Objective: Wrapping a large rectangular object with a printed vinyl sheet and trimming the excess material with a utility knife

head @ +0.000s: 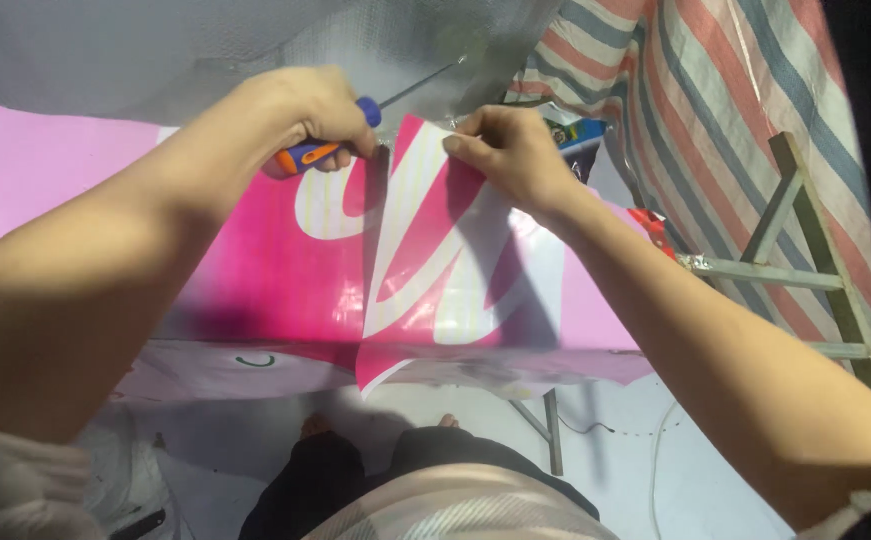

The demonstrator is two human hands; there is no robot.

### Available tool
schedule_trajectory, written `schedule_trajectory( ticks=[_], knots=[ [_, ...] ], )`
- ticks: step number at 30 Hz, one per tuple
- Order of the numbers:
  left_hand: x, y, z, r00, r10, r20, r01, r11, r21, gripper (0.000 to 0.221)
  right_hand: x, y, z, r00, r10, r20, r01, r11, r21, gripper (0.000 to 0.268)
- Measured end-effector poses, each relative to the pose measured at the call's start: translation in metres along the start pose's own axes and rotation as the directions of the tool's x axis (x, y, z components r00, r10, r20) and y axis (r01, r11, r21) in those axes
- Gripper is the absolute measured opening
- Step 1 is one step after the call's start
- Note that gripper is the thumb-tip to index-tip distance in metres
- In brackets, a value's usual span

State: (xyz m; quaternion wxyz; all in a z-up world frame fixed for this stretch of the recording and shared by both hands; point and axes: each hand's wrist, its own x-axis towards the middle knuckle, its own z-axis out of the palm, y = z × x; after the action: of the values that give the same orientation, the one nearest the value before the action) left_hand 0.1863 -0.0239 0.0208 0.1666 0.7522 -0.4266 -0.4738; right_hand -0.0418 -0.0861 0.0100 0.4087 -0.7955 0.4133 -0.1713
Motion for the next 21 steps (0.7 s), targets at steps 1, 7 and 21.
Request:
schedule_trajectory(
  ticks=[1,7,21],
  knots=[
    [0.015,-0.007,0.003,1.000,-0.002,0.003,0.002,1.000,-0.001,0.014,0.009,0.012,0.005,1.000,0.004,0.002,-0.004,1.000,0.000,0.012],
    [0.068,-0.044,0.011,0.974,-0.118,0.191,0.125,0.992,-0.027,0.016,0.045,0.060,0.039,1.000,0.010,0.018,-0.003,0.936,-0.351,0.020],
    [0.064,-0.053,0.018,0.974,-0.163,0.159,0.197,0.954,-0.225,0.035,0.034,0.056,0.060,0.996,0.085,0.008,-0.071,0.874,-0.480,0.020]
  ],
)
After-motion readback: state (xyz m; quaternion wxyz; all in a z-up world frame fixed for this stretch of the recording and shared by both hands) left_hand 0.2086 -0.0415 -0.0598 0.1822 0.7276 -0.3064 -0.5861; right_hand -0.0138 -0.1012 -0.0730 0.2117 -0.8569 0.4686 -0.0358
